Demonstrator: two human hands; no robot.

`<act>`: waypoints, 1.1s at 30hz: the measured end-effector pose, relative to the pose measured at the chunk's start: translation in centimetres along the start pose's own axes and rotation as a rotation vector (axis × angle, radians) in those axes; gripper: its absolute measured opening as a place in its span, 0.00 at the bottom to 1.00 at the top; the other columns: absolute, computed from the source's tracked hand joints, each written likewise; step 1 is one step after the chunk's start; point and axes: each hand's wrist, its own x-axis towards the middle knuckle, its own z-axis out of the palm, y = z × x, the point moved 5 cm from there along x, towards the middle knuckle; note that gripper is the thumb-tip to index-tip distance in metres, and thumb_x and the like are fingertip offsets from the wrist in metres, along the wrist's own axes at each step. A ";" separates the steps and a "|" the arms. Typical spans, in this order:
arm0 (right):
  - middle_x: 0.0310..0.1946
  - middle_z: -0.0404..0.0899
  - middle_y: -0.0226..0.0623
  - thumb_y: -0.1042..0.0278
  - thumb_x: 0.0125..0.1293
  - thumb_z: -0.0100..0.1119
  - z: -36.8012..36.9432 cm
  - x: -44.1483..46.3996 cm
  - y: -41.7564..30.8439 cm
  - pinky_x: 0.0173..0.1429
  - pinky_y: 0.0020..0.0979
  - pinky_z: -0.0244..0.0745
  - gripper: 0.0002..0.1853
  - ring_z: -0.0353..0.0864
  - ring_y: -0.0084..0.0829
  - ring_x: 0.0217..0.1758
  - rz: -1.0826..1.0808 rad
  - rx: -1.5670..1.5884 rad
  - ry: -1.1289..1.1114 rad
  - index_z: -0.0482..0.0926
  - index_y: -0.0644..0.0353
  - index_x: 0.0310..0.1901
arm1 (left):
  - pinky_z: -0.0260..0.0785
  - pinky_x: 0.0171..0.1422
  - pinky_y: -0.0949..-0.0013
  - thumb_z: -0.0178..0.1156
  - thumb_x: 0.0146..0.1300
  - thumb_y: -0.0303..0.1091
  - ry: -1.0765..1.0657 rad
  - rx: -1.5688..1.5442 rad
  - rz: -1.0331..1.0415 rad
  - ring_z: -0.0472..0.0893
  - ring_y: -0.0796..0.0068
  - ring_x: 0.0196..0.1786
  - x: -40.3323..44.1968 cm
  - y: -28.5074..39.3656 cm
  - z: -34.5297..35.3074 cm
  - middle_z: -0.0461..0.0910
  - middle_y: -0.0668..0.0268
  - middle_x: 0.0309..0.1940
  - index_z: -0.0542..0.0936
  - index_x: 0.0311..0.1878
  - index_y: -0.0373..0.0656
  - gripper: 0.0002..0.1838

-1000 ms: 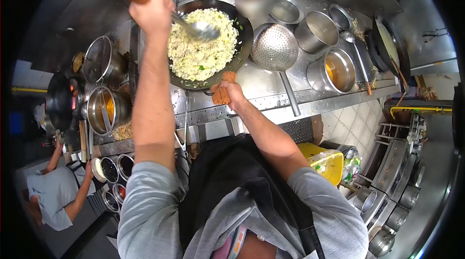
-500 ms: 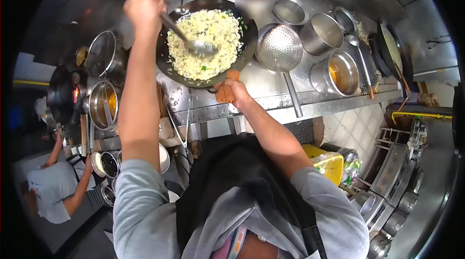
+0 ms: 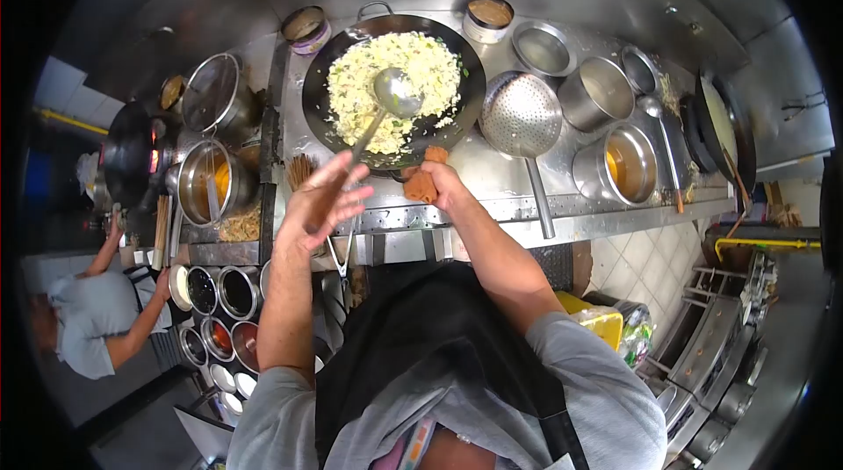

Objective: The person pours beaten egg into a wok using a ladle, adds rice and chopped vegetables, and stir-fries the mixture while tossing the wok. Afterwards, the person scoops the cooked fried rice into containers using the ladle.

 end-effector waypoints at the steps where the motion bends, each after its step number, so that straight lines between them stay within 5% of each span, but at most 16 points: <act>1: 0.47 0.83 0.50 0.67 0.68 0.51 -0.2 0.1 -0.2 0.50 0.45 0.83 0.18 0.85 0.45 0.47 -0.004 -0.022 -0.008 0.77 0.73 0.52 | 0.82 0.38 0.67 0.54 0.74 0.41 -0.064 -0.222 -0.103 0.85 0.65 0.46 -0.3 -1.4 -0.3 0.79 0.53 0.53 0.66 0.73 0.48 0.26; 3: 0.47 0.83 0.51 0.68 0.67 0.51 -0.6 -0.1 -0.4 0.51 0.46 0.82 0.17 0.84 0.45 0.47 -0.003 -0.073 -0.020 0.78 0.73 0.51 | 0.72 0.30 0.77 0.59 0.71 0.39 -0.005 -0.266 -0.211 0.80 0.75 0.33 -0.4 -4.6 -0.4 0.82 0.59 0.48 0.68 0.71 0.47 0.27; 4: 0.48 0.82 0.51 0.68 0.68 0.50 0.0 -0.9 -0.4 0.52 0.47 0.82 0.19 0.84 0.46 0.48 -0.017 -0.045 -0.020 0.75 0.71 0.56 | 0.61 0.24 0.80 0.56 0.72 0.36 0.097 -0.268 -0.314 0.73 0.82 0.27 -0.3 -6.7 -1.6 0.81 0.68 0.36 0.71 0.68 0.48 0.22; 9: 0.53 0.78 0.51 0.69 0.68 0.48 2.7 -12.9 0.4 0.54 0.50 0.80 0.21 0.82 0.49 0.51 -0.072 0.090 0.059 0.64 0.65 0.61 | 0.65 0.23 0.75 0.56 0.71 0.29 0.116 1.090 -0.310 0.68 0.84 0.19 -12.4 2.6 -2.4 0.74 0.72 0.25 0.64 0.77 0.55 0.32; 11: 0.56 0.76 0.51 0.69 0.69 0.48 3.7 -15.4 1.1 0.55 0.50 0.80 0.20 0.80 0.48 0.53 -0.147 0.084 0.046 0.65 0.64 0.61 | 0.71 0.29 0.66 0.58 0.70 0.31 0.019 1.319 -0.490 0.79 0.72 0.25 -17.0 6.2 -1.5 0.78 0.62 0.26 0.60 0.78 0.62 0.36; 13: 0.54 0.77 0.49 0.68 0.69 0.49 1.9 -9.5 2.1 0.55 0.49 0.79 0.20 0.80 0.47 0.53 -0.050 0.120 0.082 0.68 0.64 0.60 | 0.76 0.43 0.54 0.59 0.68 0.30 -0.006 1.651 -0.254 0.84 0.51 0.36 -16.0 4.9 -1.4 0.83 0.48 0.35 0.61 0.78 0.63 0.36; 14: 0.52 0.78 0.49 0.67 0.69 0.49 2.2 -8.4 2.3 0.55 0.49 0.80 0.19 0.81 0.47 0.52 -0.056 0.090 0.074 0.70 0.65 0.58 | 0.75 0.45 0.51 0.60 0.66 0.29 0.036 1.748 0.017 0.83 0.46 0.35 -14.4 2.9 -2.7 0.82 0.43 0.34 0.61 0.77 0.66 0.38; 15: 0.50 0.79 0.49 0.66 0.68 0.50 2.6 -7.9 2.8 0.54 0.48 0.80 0.18 0.81 0.48 0.50 -0.064 0.071 0.059 0.71 0.67 0.56 | 0.73 0.51 0.48 0.59 0.66 0.30 0.104 1.682 0.072 0.81 0.38 0.42 -12.1 0.2 -4.7 0.81 0.40 0.36 0.61 0.77 0.66 0.37; 19: 0.48 0.81 0.49 0.63 0.65 0.49 -3.2 -14.5 7.8 0.51 0.46 0.81 0.24 0.82 0.46 0.48 -0.090 -0.146 -0.102 0.73 0.72 0.58 | 0.74 0.48 0.46 0.61 0.64 0.28 0.343 1.626 0.078 0.82 0.39 0.42 -10.4 -5.6 -4.1 0.83 0.43 0.38 0.63 0.76 0.68 0.38; 23: 0.47 0.81 0.49 0.63 0.63 0.51 -5.1 -13.1 8.0 0.48 0.45 0.81 0.25 0.82 0.44 0.46 -0.130 -0.092 -0.063 0.73 0.69 0.59 | 0.74 0.50 0.47 0.65 0.60 0.24 0.300 1.559 0.116 0.81 0.39 0.45 -17.5 -3.1 -2.5 0.82 0.42 0.41 0.64 0.75 0.71 0.42; 27: 0.47 0.81 0.49 0.61 0.68 0.52 3.0 -8.3 2.5 0.48 0.44 0.81 0.21 0.83 0.43 0.47 -0.098 0.010 -0.025 0.74 0.70 0.55 | 0.74 0.49 0.46 0.60 0.65 0.31 0.228 1.682 0.092 0.82 0.40 0.42 -17.3 -2.8 -2.5 0.82 0.42 0.39 0.67 0.74 0.66 0.34; 29: 0.47 0.82 0.49 0.60 0.69 0.50 1.0 -7.6 4.1 0.49 0.44 0.81 0.22 0.83 0.42 0.47 -0.154 -0.051 -0.041 0.75 0.71 0.54 | 0.73 0.50 0.44 0.58 0.65 0.31 0.316 1.697 0.024 0.82 0.40 0.40 -13.5 -5.3 -3.6 0.83 0.44 0.37 0.66 0.74 0.65 0.34; 33: 0.44 0.82 0.44 0.62 0.66 0.51 -5.9 -15.2 8.7 0.48 0.42 0.81 0.23 0.82 0.38 0.46 -0.126 -0.187 -0.044 0.77 0.69 0.56 | 0.74 0.49 0.45 0.58 0.66 0.29 0.470 1.602 0.260 0.82 0.40 0.39 -12.7 -8.7 -3.3 0.82 0.44 0.33 0.67 0.74 0.62 0.32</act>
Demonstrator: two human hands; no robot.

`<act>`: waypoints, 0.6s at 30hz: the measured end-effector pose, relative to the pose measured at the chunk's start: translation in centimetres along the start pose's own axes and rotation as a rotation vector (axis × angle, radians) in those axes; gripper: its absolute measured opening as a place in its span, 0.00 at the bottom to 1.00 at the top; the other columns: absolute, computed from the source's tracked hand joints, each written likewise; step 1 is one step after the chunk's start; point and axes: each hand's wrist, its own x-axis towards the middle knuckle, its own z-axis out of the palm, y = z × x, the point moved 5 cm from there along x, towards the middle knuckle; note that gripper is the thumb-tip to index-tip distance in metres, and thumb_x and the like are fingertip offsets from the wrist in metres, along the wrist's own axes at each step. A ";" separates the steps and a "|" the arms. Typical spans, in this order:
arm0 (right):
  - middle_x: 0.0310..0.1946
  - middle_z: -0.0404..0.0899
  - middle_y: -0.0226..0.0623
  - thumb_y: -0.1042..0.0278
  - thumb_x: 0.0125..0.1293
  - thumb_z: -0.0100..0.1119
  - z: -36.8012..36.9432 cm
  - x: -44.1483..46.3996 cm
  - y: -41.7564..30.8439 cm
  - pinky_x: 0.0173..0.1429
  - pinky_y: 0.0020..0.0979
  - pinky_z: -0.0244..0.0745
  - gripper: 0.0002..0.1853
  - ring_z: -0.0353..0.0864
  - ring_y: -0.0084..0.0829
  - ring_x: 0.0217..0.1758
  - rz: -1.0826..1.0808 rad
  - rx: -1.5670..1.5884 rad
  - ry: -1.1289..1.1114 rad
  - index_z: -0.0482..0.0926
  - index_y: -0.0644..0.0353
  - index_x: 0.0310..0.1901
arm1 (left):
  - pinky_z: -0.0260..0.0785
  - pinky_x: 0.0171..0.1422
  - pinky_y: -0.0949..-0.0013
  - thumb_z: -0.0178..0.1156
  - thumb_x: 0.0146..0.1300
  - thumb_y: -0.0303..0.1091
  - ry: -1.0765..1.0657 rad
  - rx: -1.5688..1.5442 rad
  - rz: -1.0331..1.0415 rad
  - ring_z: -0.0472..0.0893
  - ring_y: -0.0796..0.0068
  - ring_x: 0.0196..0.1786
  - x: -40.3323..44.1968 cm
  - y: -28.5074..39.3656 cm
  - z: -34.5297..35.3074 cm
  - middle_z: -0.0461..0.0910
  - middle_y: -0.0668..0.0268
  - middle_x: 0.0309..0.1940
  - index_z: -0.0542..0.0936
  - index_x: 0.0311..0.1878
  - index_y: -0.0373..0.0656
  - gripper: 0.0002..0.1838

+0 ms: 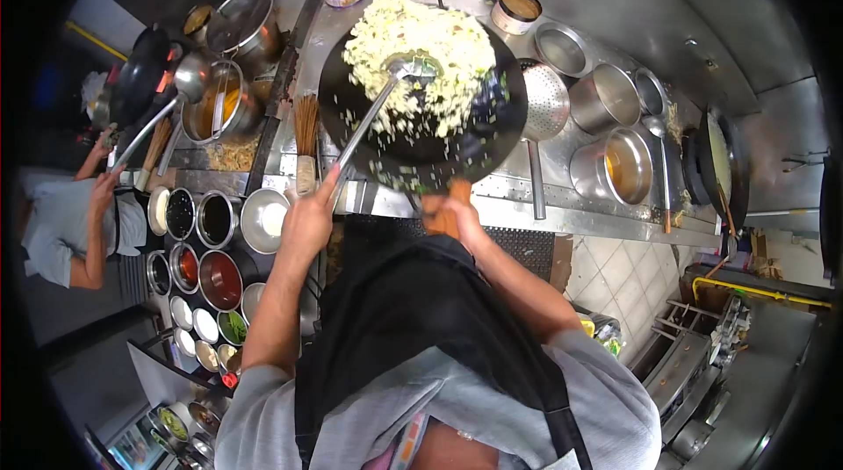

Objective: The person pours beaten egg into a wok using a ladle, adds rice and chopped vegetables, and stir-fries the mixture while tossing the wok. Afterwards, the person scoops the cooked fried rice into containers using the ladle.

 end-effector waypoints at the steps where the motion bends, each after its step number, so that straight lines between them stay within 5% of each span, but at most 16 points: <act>1: 0.45 0.82 0.46 0.62 0.66 0.51 -0.4 0.5 -0.2 0.48 0.43 0.82 0.21 0.83 0.39 0.47 0.005 0.033 -0.027 0.76 0.69 0.55 | 0.74 0.49 0.46 0.58 0.66 0.28 -0.024 -0.044 0.012 0.82 0.40 0.41 -1.1 0.2 -1.0 0.82 0.44 0.34 0.66 0.74 0.62 0.33; 4: 0.45 0.81 0.48 0.65 0.66 0.53 3.6 -1.1 -5.1 0.46 0.45 0.83 0.19 0.84 0.42 0.46 0.022 0.096 0.056 0.72 0.69 0.53 | 0.73 0.53 0.48 0.59 0.65 0.24 -0.192 -0.062 0.005 0.81 0.40 0.47 -4.9 1.9 -7.7 0.82 0.42 0.40 0.62 0.76 0.62 0.37; 6: 0.48 0.80 0.49 0.61 0.65 0.54 3.6 7.0 -6.0 0.45 0.40 0.81 0.22 0.82 0.42 0.45 0.003 0.228 -0.133 0.72 0.66 0.55 | 0.73 0.54 0.47 0.57 0.66 0.24 -0.274 -0.073 0.088 0.81 0.40 0.47 -5.4 2.1 -9.4 0.82 0.42 0.42 0.62 0.77 0.60 0.37; 8: 0.48 0.81 0.49 0.63 0.66 0.53 6.3 7.7 -7.5 0.50 0.44 0.83 0.19 0.83 0.44 0.49 0.049 0.112 0.125 0.71 0.66 0.55 | 0.72 0.53 0.44 0.55 0.67 0.25 -0.347 0.040 0.018 0.81 0.38 0.47 -2.7 3.0 -7.4 0.82 0.41 0.41 0.60 0.78 0.58 0.36; 12: 0.48 0.82 0.47 0.64 0.65 0.54 2.4 2.7 -2.1 0.49 0.45 0.83 0.21 0.84 0.42 0.46 -0.016 0.097 -0.038 0.72 0.67 0.56 | 0.73 0.49 0.40 0.53 0.68 0.26 -0.162 0.085 0.013 0.81 0.34 0.45 0.2 1.6 1.9 0.80 0.37 0.43 0.60 0.78 0.58 0.35; 13: 0.47 0.82 0.47 0.64 0.65 0.54 1.5 1.3 -1.6 0.48 0.46 0.83 0.21 0.84 0.42 0.45 -0.032 0.123 -0.031 0.73 0.67 0.56 | 0.77 0.37 0.49 0.54 0.69 0.26 0.046 0.029 0.175 0.84 0.48 0.32 -0.6 1.3 2.3 0.82 0.47 0.38 0.61 0.77 0.59 0.35; 16: 0.46 0.82 0.48 0.66 0.64 0.54 0.9 0.1 -2.5 0.47 0.47 0.83 0.19 0.85 0.43 0.43 -0.047 0.169 0.001 0.73 0.68 0.54 | 0.73 0.24 0.64 0.54 0.71 0.29 -0.419 -0.830 -0.376 0.77 0.69 0.21 -2.9 3.0 -1.8 0.78 0.62 0.30 0.62 0.77 0.62 0.33; 17: 0.46 0.81 0.49 0.68 0.64 0.54 1.8 1.0 -4.3 0.47 0.48 0.84 0.19 0.85 0.44 0.44 -0.020 0.159 0.014 0.72 0.69 0.54 | 0.66 0.19 0.74 0.54 0.74 0.32 -0.469 -1.063 -0.451 0.69 0.83 0.18 -2.8 3.1 -3.0 0.72 0.72 0.26 0.63 0.77 0.60 0.30; 18: 0.46 0.81 0.50 0.69 0.64 0.54 3.1 1.8 -6.3 0.47 0.48 0.84 0.18 0.85 0.45 0.44 0.007 0.153 0.027 0.71 0.69 0.53 | 0.68 0.18 0.72 0.53 0.75 0.38 -0.517 -1.195 -0.504 0.73 0.78 0.19 -2.0 3.3 -4.3 0.74 0.69 0.27 0.71 0.70 0.50 0.22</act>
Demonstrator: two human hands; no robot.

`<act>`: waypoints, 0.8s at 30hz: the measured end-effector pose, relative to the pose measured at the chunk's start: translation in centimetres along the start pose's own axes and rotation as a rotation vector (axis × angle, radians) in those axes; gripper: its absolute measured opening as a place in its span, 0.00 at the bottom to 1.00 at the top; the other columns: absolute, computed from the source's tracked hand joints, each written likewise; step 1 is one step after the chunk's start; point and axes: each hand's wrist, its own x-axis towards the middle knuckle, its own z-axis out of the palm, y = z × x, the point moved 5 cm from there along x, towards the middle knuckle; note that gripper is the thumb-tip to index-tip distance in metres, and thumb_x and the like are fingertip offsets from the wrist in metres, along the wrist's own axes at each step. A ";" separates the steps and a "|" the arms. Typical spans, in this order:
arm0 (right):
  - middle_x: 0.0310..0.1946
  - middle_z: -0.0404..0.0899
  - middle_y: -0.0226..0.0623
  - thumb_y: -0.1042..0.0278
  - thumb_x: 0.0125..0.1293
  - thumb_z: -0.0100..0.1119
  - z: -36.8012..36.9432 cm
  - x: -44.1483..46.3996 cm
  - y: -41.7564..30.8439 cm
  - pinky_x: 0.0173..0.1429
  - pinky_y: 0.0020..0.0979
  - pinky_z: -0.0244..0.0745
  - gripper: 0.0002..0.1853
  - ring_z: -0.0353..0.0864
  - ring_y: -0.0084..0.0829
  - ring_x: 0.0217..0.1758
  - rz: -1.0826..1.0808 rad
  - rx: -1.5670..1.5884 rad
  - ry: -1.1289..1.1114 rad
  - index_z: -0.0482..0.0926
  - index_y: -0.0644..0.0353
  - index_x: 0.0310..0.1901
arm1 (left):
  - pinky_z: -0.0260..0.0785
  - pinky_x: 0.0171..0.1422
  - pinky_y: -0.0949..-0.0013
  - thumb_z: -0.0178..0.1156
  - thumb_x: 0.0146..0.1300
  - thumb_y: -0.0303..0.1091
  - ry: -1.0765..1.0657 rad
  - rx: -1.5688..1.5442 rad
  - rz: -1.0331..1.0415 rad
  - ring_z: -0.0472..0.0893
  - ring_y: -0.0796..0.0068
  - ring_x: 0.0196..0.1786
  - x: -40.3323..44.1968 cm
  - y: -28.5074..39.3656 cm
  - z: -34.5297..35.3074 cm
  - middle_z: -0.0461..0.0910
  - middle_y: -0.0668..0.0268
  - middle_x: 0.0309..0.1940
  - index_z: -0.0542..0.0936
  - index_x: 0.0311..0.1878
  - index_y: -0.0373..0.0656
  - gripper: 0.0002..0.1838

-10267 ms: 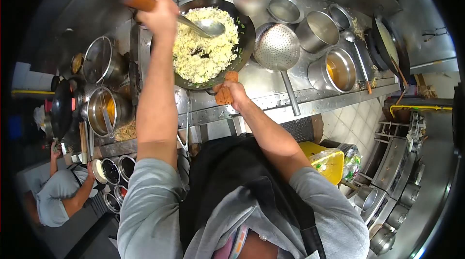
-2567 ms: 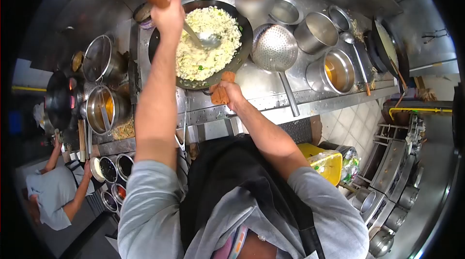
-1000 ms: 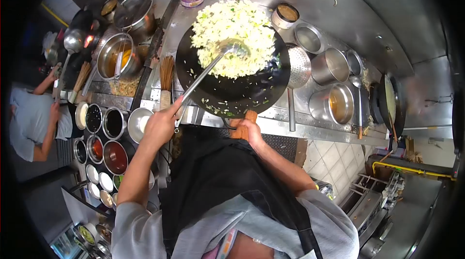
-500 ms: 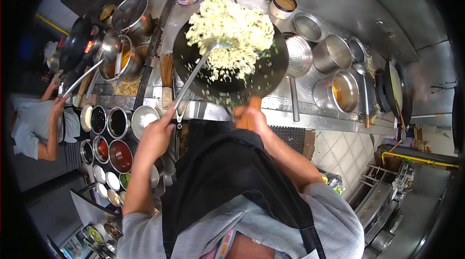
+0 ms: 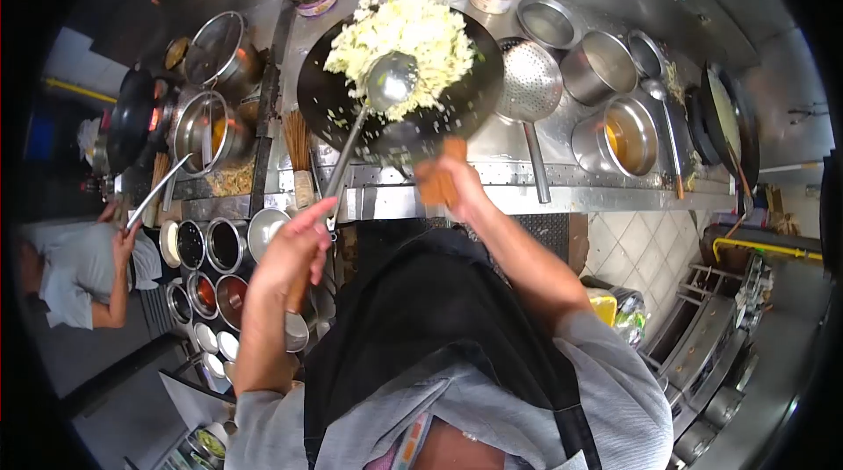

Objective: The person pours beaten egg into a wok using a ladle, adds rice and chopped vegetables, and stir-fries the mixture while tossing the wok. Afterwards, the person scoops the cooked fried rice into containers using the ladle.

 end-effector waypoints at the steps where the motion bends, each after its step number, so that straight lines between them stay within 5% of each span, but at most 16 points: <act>1: 0.44 0.81 0.50 0.69 0.64 0.54 2.5 0.6 -2.3 0.46 0.48 0.84 0.17 0.85 0.45 0.43 0.025 -0.011 0.034 0.71 0.69 0.52 | 0.71 0.20 0.70 0.54 0.75 0.40 -0.141 -0.068 0.070 0.76 0.76 0.21 0.8 1.4 -0.8 0.75 0.66 0.28 0.71 0.66 0.47 0.20; 3: 0.45 0.83 0.51 0.67 0.67 0.51 2.6 5.6 -2.5 0.45 0.45 0.84 0.15 0.85 0.45 0.41 -0.017 0.072 0.033 0.73 0.69 0.50 | 0.78 0.27 0.64 0.56 0.73 0.46 -0.397 -0.234 0.265 0.81 0.69 0.24 3.0 6.6 0.1 0.79 0.60 0.30 0.71 0.57 0.44 0.19; 5: 0.46 0.83 0.52 0.68 0.68 0.51 3.1 9.0 -2.9 0.47 0.44 0.84 0.16 0.85 0.45 0.43 0.015 0.114 0.035 0.72 0.69 0.52 | 0.82 0.36 0.58 0.58 0.70 0.56 -0.420 -0.348 0.491 0.84 0.64 0.29 3.7 13.4 3.1 0.82 0.55 0.31 0.68 0.55 0.45 0.25; 8: 0.47 0.82 0.49 0.64 0.70 0.55 2.1 10.9 -2.4 0.51 0.43 0.84 0.18 0.84 0.43 0.48 0.004 0.109 0.011 0.71 0.68 0.54 | 0.80 0.42 0.62 0.58 0.64 0.69 -0.206 0.205 0.684 0.84 0.67 0.37 12.1 21.2 -1.7 0.82 0.56 0.29 0.69 0.59 0.45 0.36; 10: 0.47 0.82 0.46 0.60 0.71 0.58 1.6 10.0 -2.3 0.52 0.42 0.83 0.19 0.84 0.41 0.48 -0.061 0.085 0.066 0.71 0.66 0.55 | 0.75 0.38 0.66 0.54 0.69 0.66 0.332 0.945 0.637 0.81 0.71 0.35 15.1 28.2 -0.5 0.81 0.59 0.28 0.74 0.54 0.45 0.31; 12: 0.46 0.81 0.43 0.55 0.71 0.60 0.2 7.5 -2.1 0.51 0.41 0.83 0.22 0.84 0.39 0.48 -0.107 0.053 0.071 0.71 0.64 0.56 | 0.69 0.32 0.65 0.58 0.72 0.53 0.494 0.784 1.077 0.75 0.74 0.25 17.8 32.0 1.7 0.77 0.64 0.24 0.76 0.41 0.42 0.20; 14: 0.46 0.80 0.40 0.52 0.71 0.61 -1.9 4.2 -2.1 0.50 0.40 0.83 0.24 0.84 0.36 0.47 -0.118 0.044 0.111 0.71 0.62 0.57 | 0.65 0.28 0.67 0.63 0.70 0.41 0.161 -0.254 1.181 0.71 0.76 0.22 16.7 33.8 5.3 0.72 0.68 0.21 0.73 0.32 0.41 0.15; 15: 0.45 0.80 0.39 0.51 0.71 0.61 -3.2 2.3 -1.7 0.50 0.39 0.82 0.24 0.84 0.35 0.47 -0.102 0.055 0.151 0.71 0.61 0.58 | 0.64 0.27 0.69 0.67 0.66 0.34 0.203 -0.371 1.331 0.68 0.77 0.20 14.7 34.3 5.8 0.69 0.70 0.19 0.71 0.29 0.41 0.15; 18: 0.50 0.81 0.41 0.41 0.74 0.51 -8.6 -1.6 0.0 0.54 0.41 0.81 0.30 0.83 0.36 0.50 -0.121 0.044 0.200 0.72 0.63 0.60 | 0.61 0.21 0.69 0.63 0.67 0.30 0.235 -0.389 1.484 0.65 0.77 0.15 11.6 33.0 6.1 0.66 0.70 0.15 0.70 0.28 0.42 0.14; 20: 0.53 0.79 0.44 0.40 0.75 0.49 -10.4 -3.6 0.8 0.59 0.42 0.79 0.32 0.82 0.39 0.54 -0.067 0.044 0.243 0.70 0.64 0.62 | 0.62 0.20 0.70 0.61 0.68 0.30 0.521 -0.210 1.438 0.66 0.77 0.14 17.8 28.4 6.4 0.66 0.69 0.14 0.69 0.27 0.42 0.14; 24: 0.57 0.78 0.46 0.37 0.74 0.49 -10.8 -3.5 1.4 0.62 0.43 0.77 0.35 0.81 0.40 0.58 0.006 0.076 0.238 0.68 0.64 0.64 | 0.59 0.20 0.69 0.62 0.67 0.29 0.186 -0.308 1.323 0.64 0.78 0.15 22.7 30.6 2.5 0.65 0.70 0.15 0.70 0.29 0.44 0.13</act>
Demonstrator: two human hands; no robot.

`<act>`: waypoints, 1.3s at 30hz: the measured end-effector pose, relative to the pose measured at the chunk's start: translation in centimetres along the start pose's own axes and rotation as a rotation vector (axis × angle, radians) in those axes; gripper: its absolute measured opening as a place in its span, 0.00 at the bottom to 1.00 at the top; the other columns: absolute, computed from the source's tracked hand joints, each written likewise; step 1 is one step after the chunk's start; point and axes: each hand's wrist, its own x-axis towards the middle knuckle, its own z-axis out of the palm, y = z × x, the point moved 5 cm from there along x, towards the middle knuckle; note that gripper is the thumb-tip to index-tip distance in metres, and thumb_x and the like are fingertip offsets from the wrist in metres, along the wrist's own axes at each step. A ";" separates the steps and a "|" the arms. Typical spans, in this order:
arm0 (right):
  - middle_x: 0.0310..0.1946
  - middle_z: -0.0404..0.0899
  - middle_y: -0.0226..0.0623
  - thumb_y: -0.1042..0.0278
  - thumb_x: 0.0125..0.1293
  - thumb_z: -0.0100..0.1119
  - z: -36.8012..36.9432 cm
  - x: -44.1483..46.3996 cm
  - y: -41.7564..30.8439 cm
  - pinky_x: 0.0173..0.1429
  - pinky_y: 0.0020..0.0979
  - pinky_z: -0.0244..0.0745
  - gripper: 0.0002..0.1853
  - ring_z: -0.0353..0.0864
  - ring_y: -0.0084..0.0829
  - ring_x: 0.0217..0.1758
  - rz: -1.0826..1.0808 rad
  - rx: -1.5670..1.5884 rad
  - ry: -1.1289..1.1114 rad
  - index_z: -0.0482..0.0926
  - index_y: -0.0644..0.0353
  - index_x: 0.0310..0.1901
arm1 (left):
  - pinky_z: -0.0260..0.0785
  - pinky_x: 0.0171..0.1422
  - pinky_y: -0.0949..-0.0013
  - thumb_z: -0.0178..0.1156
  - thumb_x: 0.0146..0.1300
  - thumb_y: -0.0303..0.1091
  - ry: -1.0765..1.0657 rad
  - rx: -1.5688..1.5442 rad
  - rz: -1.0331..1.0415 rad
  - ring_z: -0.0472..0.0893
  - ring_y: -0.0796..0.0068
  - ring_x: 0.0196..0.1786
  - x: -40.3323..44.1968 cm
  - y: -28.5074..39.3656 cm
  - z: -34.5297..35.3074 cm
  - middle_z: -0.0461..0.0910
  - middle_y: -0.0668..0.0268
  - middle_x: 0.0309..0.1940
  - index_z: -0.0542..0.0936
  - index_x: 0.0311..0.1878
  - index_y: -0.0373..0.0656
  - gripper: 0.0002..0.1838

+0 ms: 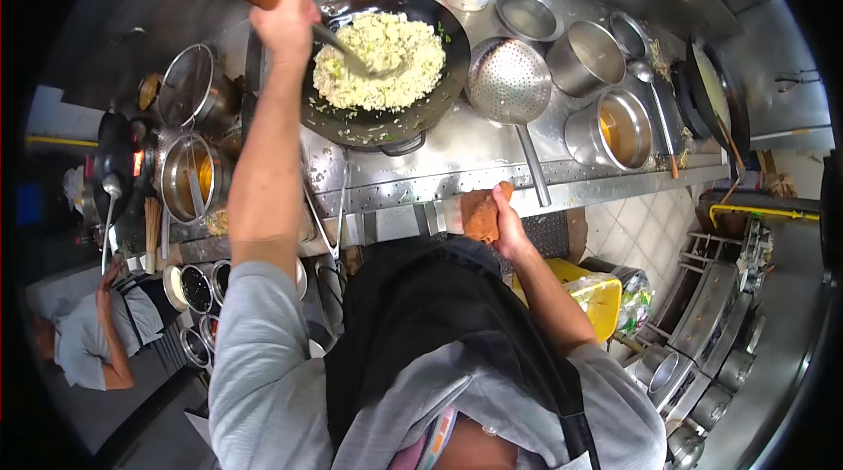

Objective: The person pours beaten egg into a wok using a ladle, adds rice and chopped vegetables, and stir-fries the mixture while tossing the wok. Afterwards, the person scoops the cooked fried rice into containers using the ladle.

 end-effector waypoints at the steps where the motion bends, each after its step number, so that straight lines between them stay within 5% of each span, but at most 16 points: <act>1: 0.57 0.78 0.46 0.36 0.73 0.49 1.6 0.7 -0.8 0.62 0.43 0.77 0.36 0.81 0.39 0.58 -0.017 -0.020 0.020 0.68 0.64 0.64 | 0.57 0.21 0.70 0.62 0.67 0.29 0.049 -0.012 -0.057 0.62 0.79 0.15 0.4 2.9 0.4 0.64 0.72 0.15 0.71 0.27 0.46 0.13; 4: 0.54 0.78 0.45 0.32 0.71 0.50 5.8 4.0 -1.4 0.61 0.40 0.78 0.37 0.82 0.38 0.55 -0.018 -0.185 -0.026 0.69 0.63 0.63 | 0.56 0.19 0.71 0.60 0.69 0.31 0.056 0.100 0.117 0.61 0.79 0.13 -0.8 7.5 -1.3 0.64 0.72 0.13 0.71 0.24 0.46 0.16; 5: 0.49 0.80 0.43 0.30 0.71 0.48 7.3 6.1 -1.3 0.50 0.37 0.82 0.38 0.84 0.35 0.48 -0.026 -0.241 -0.051 0.70 0.62 0.61 | 0.56 0.19 0.70 0.60 0.69 0.30 0.099 0.285 0.245 0.61 0.79 0.12 -2.1 5.0 -1.8 0.62 0.72 0.12 0.69 0.24 0.47 0.16; 8: 0.36 0.83 0.37 0.29 0.71 0.47 13.1 10.0 -1.7 0.21 0.26 0.71 0.34 0.85 0.29 0.32 0.021 -0.286 -0.202 0.76 0.61 0.49 | 0.61 0.19 0.69 0.63 0.66 0.27 0.031 -0.106 -0.040 0.65 0.78 0.14 1.6 -2.0 -4.1 0.67 0.68 0.15 0.68 0.31 0.42 0.12; 10: 0.38 0.84 0.39 0.40 0.72 0.53 16.9 9.8 -2.7 0.22 0.25 0.74 0.27 0.86 0.30 0.33 0.042 -0.202 -0.069 0.75 0.62 0.49 | 0.61 0.20 0.69 0.63 0.66 0.28 0.040 -0.086 0.015 0.63 0.78 0.13 3.7 2.2 -1.3 0.66 0.70 0.14 0.69 0.30 0.43 0.12; 12: 0.41 0.84 0.41 0.49 0.71 0.55 16.8 11.7 -2.8 0.31 0.30 0.81 0.21 0.87 0.32 0.38 0.063 -0.209 -0.172 0.75 0.62 0.50 | 0.60 0.21 0.68 0.61 0.67 0.28 0.002 -0.039 0.100 0.62 0.78 0.13 2.7 6.2 1.8 0.64 0.71 0.13 0.69 0.28 0.45 0.12; 14: 0.43 0.84 0.42 0.57 0.70 0.55 16.3 12.6 -1.9 0.40 0.36 0.84 0.18 0.87 0.34 0.43 0.065 -0.174 -0.219 0.75 0.63 0.52 | 0.60 0.19 0.68 0.61 0.67 0.26 0.067 0.123 0.191 0.65 0.76 0.14 1.2 2.7 1.2 0.65 0.70 0.14 0.71 0.31 0.43 0.10; 16: 0.44 0.84 0.42 0.62 0.68 0.55 16.7 13.0 -2.0 0.48 0.41 0.84 0.17 0.86 0.35 0.46 0.013 -0.090 -0.225 0.75 0.62 0.53 | 0.61 0.18 0.67 0.62 0.66 0.27 0.122 0.094 -0.016 0.66 0.76 0.13 0.8 -1.5 -0.2 0.65 0.69 0.14 0.70 0.32 0.43 0.10; 19: 0.45 0.84 0.43 0.63 0.67 0.57 16.4 12.7 -2.1 0.51 0.46 0.83 0.17 0.86 0.39 0.48 0.031 -0.113 -0.219 0.75 0.63 0.54 | 0.60 0.18 0.68 0.63 0.65 0.27 0.078 0.095 -0.181 0.65 0.77 0.13 4.7 0.0 0.9 0.65 0.69 0.14 0.69 0.31 0.43 0.11; 22: 0.43 0.85 0.44 0.64 0.67 0.56 17.0 11.3 -2.9 0.31 0.37 0.84 0.16 0.88 0.39 0.38 0.054 -0.094 -0.164 0.77 0.65 0.51 | 0.60 0.18 0.68 0.63 0.64 0.27 0.059 0.021 0.049 0.65 0.77 0.13 3.7 4.1 3.6 0.65 0.69 0.14 0.69 0.30 0.43 0.12; 24: 0.44 0.85 0.45 0.65 0.67 0.56 17.2 11.2 -3.3 0.43 0.43 0.85 0.16 0.87 0.42 0.43 0.112 -0.110 -0.203 0.76 0.65 0.52 | 0.61 0.18 0.68 0.62 0.65 0.26 0.057 0.064 0.239 0.66 0.77 0.13 1.8 2.6 3.2 0.65 0.68 0.14 0.69 0.28 0.42 0.12; 26: 0.44 0.84 0.46 0.65 0.67 0.55 16.7 12.9 -2.6 0.50 0.47 0.83 0.16 0.85 0.43 0.47 0.141 -0.084 -0.289 0.75 0.66 0.52 | 0.62 0.18 0.67 0.61 0.66 0.27 0.214 0.055 0.012 0.67 0.77 0.13 0.0 -3.1 1.0 0.66 0.68 0.14 0.69 0.28 0.42 0.12; 32: 0.50 0.80 0.49 0.71 0.67 0.50 17.1 3.5 -1.3 0.51 0.50 0.82 0.20 0.84 0.45 0.48 0.037 0.008 -0.069 0.69 0.71 0.59 | 0.64 0.19 0.70 0.65 0.63 0.29 -0.006 -0.045 -0.372 0.71 0.80 0.16 7.0 1.8 -3.1 0.73 0.70 0.16 0.72 0.26 0.45 0.12; 33: 0.49 0.80 0.50 0.72 0.67 0.50 17.5 -0.4 -1.0 0.50 0.50 0.83 0.19 0.84 0.45 0.47 0.019 0.041 -0.056 0.70 0.71 0.57 | 0.52 0.15 0.73 0.61 0.68 0.36 0.025 -0.069 -0.395 0.56 0.83 0.11 5.9 5.8 -1.3 0.58 0.80 0.12 0.65 0.25 0.55 0.17; 36: 0.46 0.80 0.49 0.74 0.66 0.50 17.4 -1.0 0.1 0.50 0.49 0.83 0.17 0.84 0.45 0.48 0.030 0.061 -0.084 0.70 0.68 0.56 | 0.51 0.14 0.69 0.60 0.68 0.33 0.034 0.044 -0.266 0.57 0.81 0.11 3.1 12.4 1.0 0.57 0.79 0.11 0.65 0.24 0.53 0.17; 39: 0.51 0.78 0.47 0.69 0.66 0.51 16.9 7.2 0.9 0.52 0.50 0.81 0.21 0.82 0.44 0.49 0.075 -0.016 -0.211 0.69 0.64 0.60 | 0.57 0.14 0.69 0.60 0.68 0.31 0.233 0.214 -0.185 0.64 0.78 0.11 -1.4 7.6 0.7 0.62 0.75 0.12 0.70 0.29 0.45 0.11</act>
